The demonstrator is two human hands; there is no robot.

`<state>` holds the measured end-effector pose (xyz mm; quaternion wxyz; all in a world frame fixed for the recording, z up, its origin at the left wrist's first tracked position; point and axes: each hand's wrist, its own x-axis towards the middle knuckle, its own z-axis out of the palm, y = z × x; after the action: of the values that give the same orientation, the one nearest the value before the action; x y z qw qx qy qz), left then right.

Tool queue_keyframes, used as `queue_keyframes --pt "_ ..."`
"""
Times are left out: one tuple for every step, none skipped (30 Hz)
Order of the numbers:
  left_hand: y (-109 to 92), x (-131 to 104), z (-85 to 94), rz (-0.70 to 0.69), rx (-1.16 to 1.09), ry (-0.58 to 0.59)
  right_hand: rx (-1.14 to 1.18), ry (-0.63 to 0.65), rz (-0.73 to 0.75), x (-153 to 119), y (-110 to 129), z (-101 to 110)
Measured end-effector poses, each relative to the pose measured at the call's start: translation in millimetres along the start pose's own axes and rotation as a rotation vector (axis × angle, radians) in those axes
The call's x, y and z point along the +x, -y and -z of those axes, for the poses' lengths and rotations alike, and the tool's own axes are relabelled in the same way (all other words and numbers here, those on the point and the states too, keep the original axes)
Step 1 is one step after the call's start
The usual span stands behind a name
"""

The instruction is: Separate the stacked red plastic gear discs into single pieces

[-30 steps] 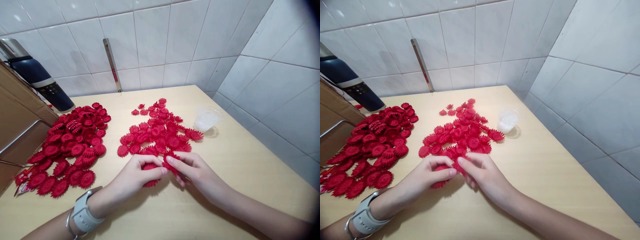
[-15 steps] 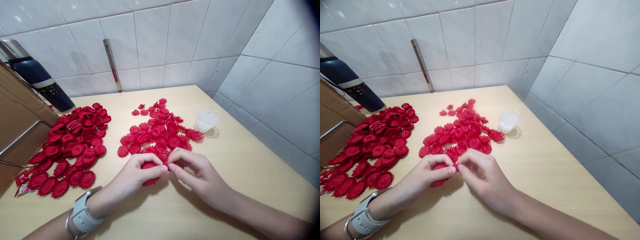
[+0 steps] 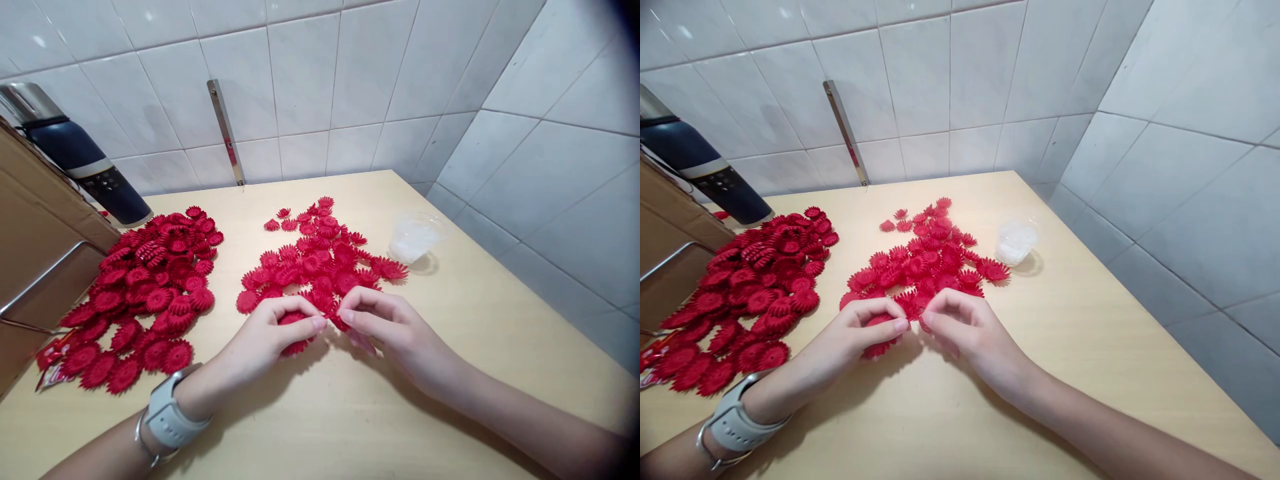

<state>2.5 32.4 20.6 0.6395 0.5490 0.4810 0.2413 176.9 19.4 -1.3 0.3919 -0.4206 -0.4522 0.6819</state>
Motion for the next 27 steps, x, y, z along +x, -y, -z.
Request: queue_keyframes --pt "-0.2 -0.1 0.0 -0.008 0.012 -0.005 0.014 0.000 -0.011 0.4 -1.0 0.6" --pt "-0.4 -0.3 0.0 -0.015 0.023 -0.013 0.022 0.000 -0.023 0.9 -1.8 1.3" --pt "-0.6 -0.4 0.1 -0.020 0.031 -0.025 0.028 0.001 -0.032 1.4 -2.4 2.2" --pt "-0.8 -0.5 0.2 -0.023 0.038 -0.037 0.031 0.002 -0.036 1.9 -2.6 2.9" --pt "-1.0 -0.6 0.5 -0.026 0.045 -0.048 0.030 0.000 -0.032 2.3 -2.4 3.5" --pt "-1.3 -0.6 0.8 -0.032 0.053 -0.056 0.023 0.000 -0.024 2.6 -1.9 3.8" --pt "-1.5 -0.7 1.0 -0.039 0.064 -0.060 0.008 -0.004 -0.010 2.7 -1.1 3.6" --pt "-1.7 -0.8 1.2 -0.047 0.076 -0.058 -0.016 -0.011 0.008 2.5 -0.2 2.9" --pt "-1.9 -1.1 1.1 -0.056 0.088 -0.052 -0.051 -0.017 0.033 2.2 0.7 1.8" --pt "-2.1 -1.4 0.7 -0.065 0.100 -0.046 -0.097 -0.020 0.060 1.6 1.2 0.5" --pt "-2.2 -1.8 0.2 -0.074 0.111 -0.042 -0.149 -0.017 0.088 0.9 1.3 -0.9" --pt "-2.2 -2.2 -0.7 -0.083 0.120 -0.041 -0.204 -0.011 0.116 0.1 1.0 -2.2" --pt "-2.0 -2.6 -1.6 -0.091 0.125 -0.042 -0.260 -0.004 0.143 -0.8 0.2 -3.3" --pt "-1.7 -3.0 -2.6 -0.095 0.125 -0.045 -0.316 0.004 0.166 -1.7 -0.8 -4.1" --pt "-1.3 -3.2 -3.6 -0.095 0.122 -0.046 -0.372 0.005 0.188 -2.4 -2.1 -4.6" --pt "-0.7 -3.3 -4.4 -0.090 0.114 -0.045 -0.426 0.002 0.210 -3.1 -3.3 -4.7" --pt "-0.1 -3.3 -5.0 -0.081 0.103 -0.044 -0.476 -0.006 0.233 -3.5 -4.4 -4.7" --pt "0.5 -3.1 -5.4 -0.074 0.090 -0.043 -0.522 -0.013 0.255 -3.8 -5.2 -4.6" --pt "1.1 -2.9 -5.6 -0.071 0.079 -0.043 -0.561 -0.021 0.273 -4.0 -5.9 -4.4" --pt "1.5 -2.6 -5.7 -0.074 0.072 -0.045 -0.592 -0.027 0.291 -4.0 -6.3 -4.3" --pt "1.9 -2.4 -5.6 -0.082 0.068 -0.048 -0.617 -0.033 0.309 -4.0 -6.5 -4.2" --pt "2.2 -2.1 -5.4 -0.091 0.065 -0.049 -0.640 -0.038 0.330 -3.9 -6.7 -4.2" --pt "2.4 -1.9 -5.3 -0.097 0.065 -0.049 -0.662 -0.043 0.356 -4.0 -6.8 -4.2" --pt "2.5 -1.7 -5.1 -0.098 0.063 -0.047 -0.683 -0.045 0.381 -4.1 -7.0 -4.2" --pt "2.7 -1.5 -5.0 -0.094 0.060 -0.043 -0.702 -0.046 0.405 -4.2 -7.1 -4.3" --pt "2.7 -1.4 -5.0 -0.086 0.055 -0.041 -0.718 -0.045 0.425 -4.4 -7.2 -4.3" --pt "2.8 -1.2 -5.0 -0.075 0.053 -0.041 -0.732 -0.044 0.439 -4.6 -7.3 -4.3"
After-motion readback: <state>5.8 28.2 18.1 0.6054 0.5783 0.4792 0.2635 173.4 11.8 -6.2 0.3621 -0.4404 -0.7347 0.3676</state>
